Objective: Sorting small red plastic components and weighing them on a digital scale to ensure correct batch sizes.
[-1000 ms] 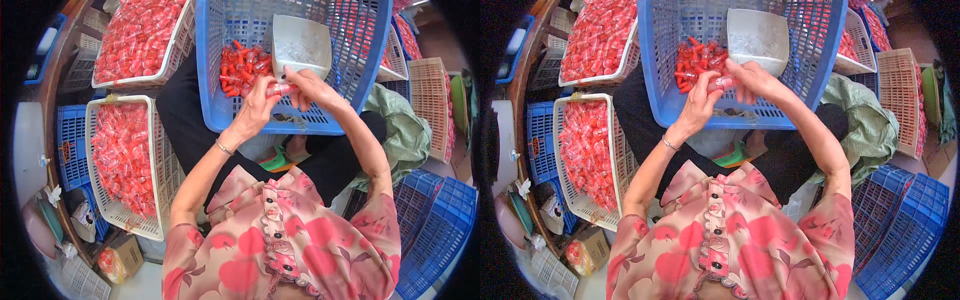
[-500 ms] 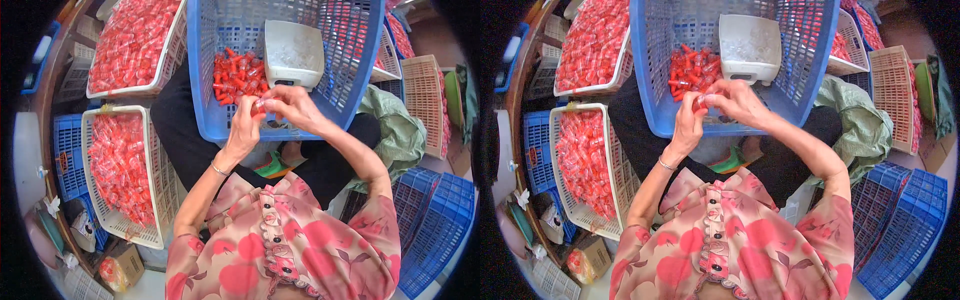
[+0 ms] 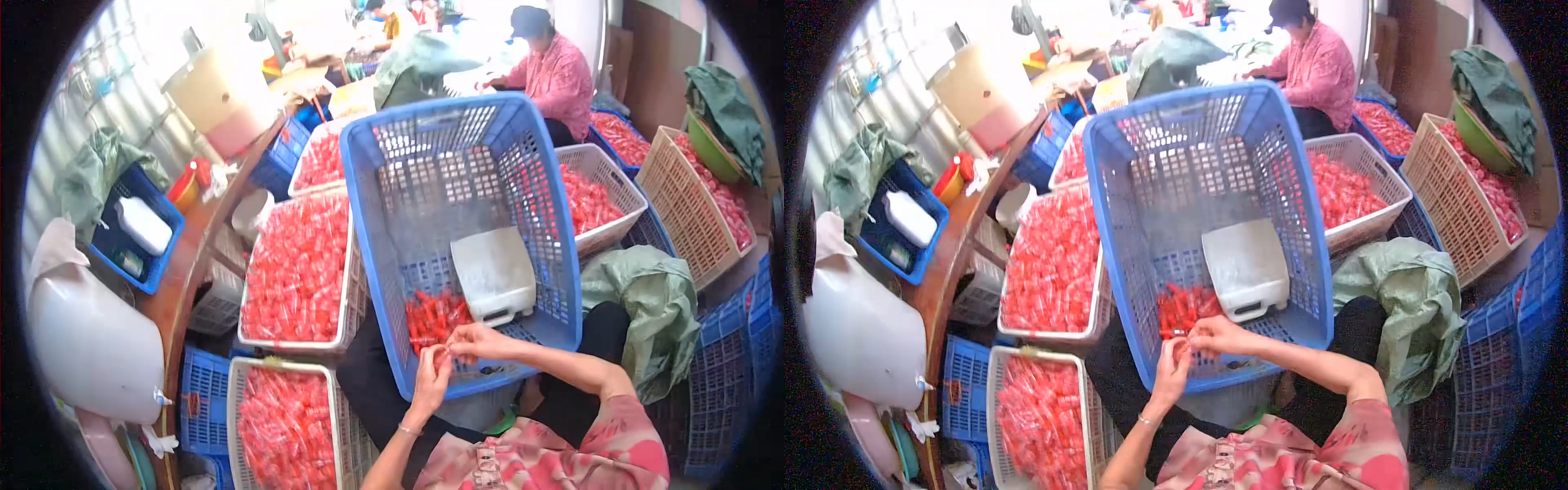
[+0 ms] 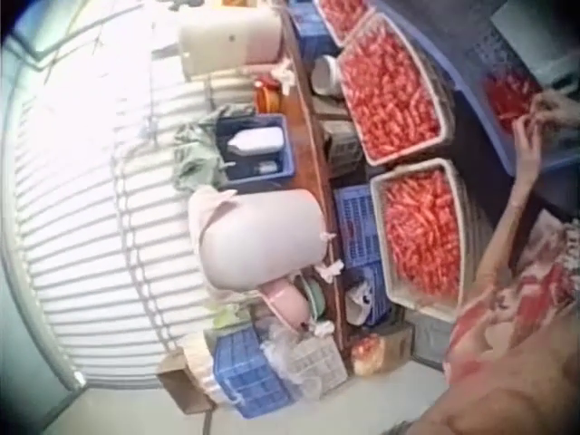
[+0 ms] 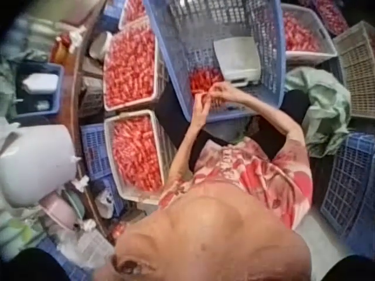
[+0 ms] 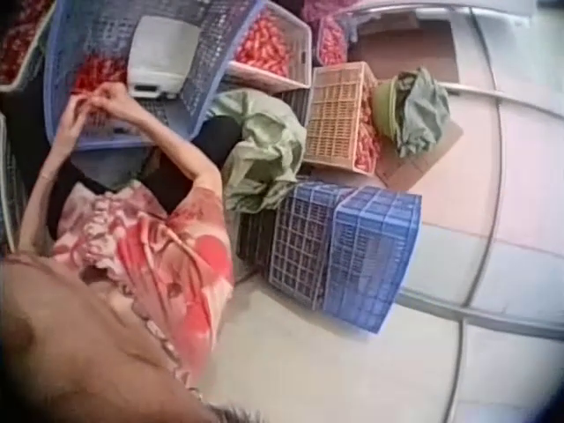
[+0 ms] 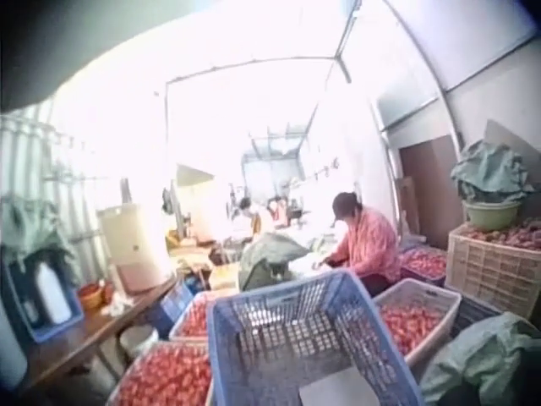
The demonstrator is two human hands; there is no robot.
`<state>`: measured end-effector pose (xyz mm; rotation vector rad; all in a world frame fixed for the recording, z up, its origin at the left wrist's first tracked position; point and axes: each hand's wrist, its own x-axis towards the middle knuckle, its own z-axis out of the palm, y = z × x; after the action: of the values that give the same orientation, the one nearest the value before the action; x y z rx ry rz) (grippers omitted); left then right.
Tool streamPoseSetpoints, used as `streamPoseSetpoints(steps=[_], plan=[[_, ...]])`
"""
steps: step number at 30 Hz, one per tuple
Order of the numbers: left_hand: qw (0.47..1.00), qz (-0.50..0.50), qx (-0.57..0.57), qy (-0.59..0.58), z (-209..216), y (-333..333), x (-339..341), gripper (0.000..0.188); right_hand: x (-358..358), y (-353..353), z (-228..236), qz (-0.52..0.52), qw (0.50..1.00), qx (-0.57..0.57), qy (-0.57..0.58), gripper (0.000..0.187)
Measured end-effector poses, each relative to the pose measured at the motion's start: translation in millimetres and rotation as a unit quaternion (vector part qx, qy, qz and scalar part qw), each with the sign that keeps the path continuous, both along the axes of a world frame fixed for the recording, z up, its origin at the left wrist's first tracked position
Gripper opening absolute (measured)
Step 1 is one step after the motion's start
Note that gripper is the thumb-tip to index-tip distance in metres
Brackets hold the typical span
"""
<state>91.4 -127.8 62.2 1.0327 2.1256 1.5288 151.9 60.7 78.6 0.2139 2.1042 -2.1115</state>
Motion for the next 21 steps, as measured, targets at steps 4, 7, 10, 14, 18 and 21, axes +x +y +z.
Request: streamPoseSetpoints(steps=[4, 7, 10, 14, 18, 21], plan=[[0.905, -0.153, -0.013, -0.398, 24.3, 0.2, -16.3, 0.023, 7.3, 8.2, 22.4, 0.012, 0.968, 0.129, 0.216, 0.029], [0.948, -0.128, -0.054, -0.287, 19.2, 3.8, -5.7, 0.023, 22.1, 4.2, 28.2, -0.012, 0.986, 0.112, 0.12, 0.029], [0.991, -0.082, -0.039, -0.1, 11.0, 11.3, -0.7, 0.025, 22.3, 2.5, 37.1, -0.024, 0.99, 0.113, 0.08, 0.029], [0.993, -0.011, 0.018, 0.118, 1.6, 6.0, 11.1, 0.028, 21.0, -1.6, 40.4, -0.02, 0.983, 0.148, 0.106, 0.029], [0.997, 0.022, -0.012, 0.074, 14.0, -17.9, 24.4, 0.024, 25.4, -16.9, 30.0, 0.002, 0.987, 0.108, 0.12, 0.031], [0.978, 0.142, -0.012, 0.154, 28.8, -49.1, 20.6, 0.02, 30.4, -24.4, 16.9, 0.012, 0.996, -0.018, 0.084, 0.035]])
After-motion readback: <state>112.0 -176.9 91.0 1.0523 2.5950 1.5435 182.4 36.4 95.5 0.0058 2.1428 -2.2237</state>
